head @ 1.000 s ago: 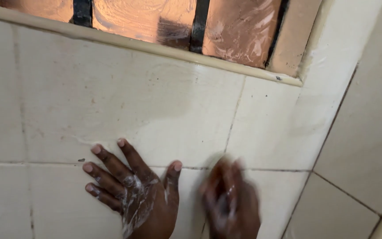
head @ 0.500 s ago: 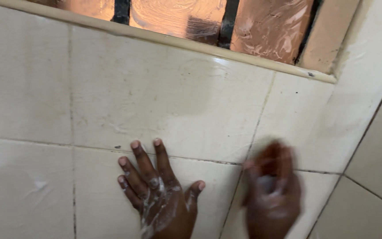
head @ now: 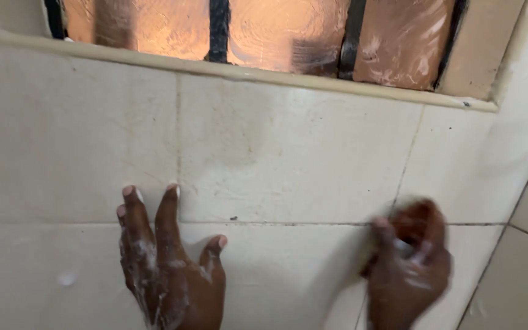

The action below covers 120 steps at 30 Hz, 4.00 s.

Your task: The person scrubs tiled bathroom walls and a window frame using a soapy sponge and a scrub brush. They rinse the sponge in a blue bucket and continue scrubbing different wall sections and the window area.

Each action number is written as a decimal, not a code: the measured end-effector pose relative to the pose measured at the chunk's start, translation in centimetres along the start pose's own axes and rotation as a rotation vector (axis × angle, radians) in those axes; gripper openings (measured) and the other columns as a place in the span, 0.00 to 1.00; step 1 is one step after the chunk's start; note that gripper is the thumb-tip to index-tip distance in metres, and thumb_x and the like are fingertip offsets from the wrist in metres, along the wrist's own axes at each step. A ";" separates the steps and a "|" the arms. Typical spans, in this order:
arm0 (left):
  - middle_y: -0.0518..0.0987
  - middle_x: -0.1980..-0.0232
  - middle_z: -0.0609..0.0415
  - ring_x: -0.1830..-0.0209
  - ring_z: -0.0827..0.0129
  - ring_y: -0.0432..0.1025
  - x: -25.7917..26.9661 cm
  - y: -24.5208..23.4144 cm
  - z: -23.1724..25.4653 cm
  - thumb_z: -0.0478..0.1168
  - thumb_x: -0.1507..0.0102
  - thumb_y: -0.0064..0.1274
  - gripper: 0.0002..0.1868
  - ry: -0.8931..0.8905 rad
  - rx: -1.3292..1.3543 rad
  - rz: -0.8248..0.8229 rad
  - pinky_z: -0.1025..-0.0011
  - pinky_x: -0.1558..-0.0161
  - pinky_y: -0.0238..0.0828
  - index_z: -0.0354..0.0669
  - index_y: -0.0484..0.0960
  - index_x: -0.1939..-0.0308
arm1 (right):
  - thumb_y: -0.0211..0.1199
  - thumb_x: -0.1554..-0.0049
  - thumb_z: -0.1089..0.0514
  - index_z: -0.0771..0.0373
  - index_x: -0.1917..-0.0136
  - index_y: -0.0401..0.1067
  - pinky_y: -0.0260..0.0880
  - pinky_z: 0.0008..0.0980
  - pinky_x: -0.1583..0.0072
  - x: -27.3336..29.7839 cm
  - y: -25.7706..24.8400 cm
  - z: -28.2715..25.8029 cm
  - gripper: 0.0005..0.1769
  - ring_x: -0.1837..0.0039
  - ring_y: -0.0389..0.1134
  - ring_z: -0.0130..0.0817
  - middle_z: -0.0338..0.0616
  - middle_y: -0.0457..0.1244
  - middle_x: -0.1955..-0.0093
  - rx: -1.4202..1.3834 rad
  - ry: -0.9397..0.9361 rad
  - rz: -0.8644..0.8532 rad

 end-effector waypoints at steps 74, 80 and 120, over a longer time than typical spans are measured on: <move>0.60 0.25 0.22 0.26 0.31 0.58 -6.5 -10.2 -18.6 0.45 0.46 0.68 0.44 0.037 -0.144 0.132 0.46 0.34 0.59 0.29 0.71 0.30 | 0.60 0.41 0.68 0.68 0.39 0.59 0.76 0.33 0.33 16.4 17.7 -18.2 0.19 0.27 0.66 0.36 0.51 0.60 0.27 -0.860 0.068 -0.523; 0.66 0.26 0.24 0.26 0.34 0.63 -6.9 -10.8 -18.9 0.40 0.45 0.64 0.36 0.090 -0.083 0.183 0.50 0.30 0.61 0.29 0.74 0.34 | 0.70 0.52 0.59 0.55 0.22 0.64 0.70 0.43 0.48 21.8 15.1 -19.0 0.44 0.46 0.66 0.50 0.54 0.63 0.43 -0.016 -0.537 -0.820; 0.66 0.25 0.31 0.28 0.39 0.62 -8.2 -12.6 -19.8 0.35 0.48 0.68 0.36 -0.014 -0.101 0.138 0.54 0.31 0.59 0.30 0.74 0.36 | 0.72 0.49 0.59 0.55 0.29 0.70 0.74 0.36 0.48 16.7 19.1 -25.2 0.34 0.51 0.67 0.40 0.45 0.64 0.48 -0.132 -0.500 -0.742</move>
Point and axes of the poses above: each hand's wrist, its own x-axis away from the middle knuckle, its own y-axis out of the palm, z = x × y, the point moved 2 cm from there along -x, towards the middle knuckle
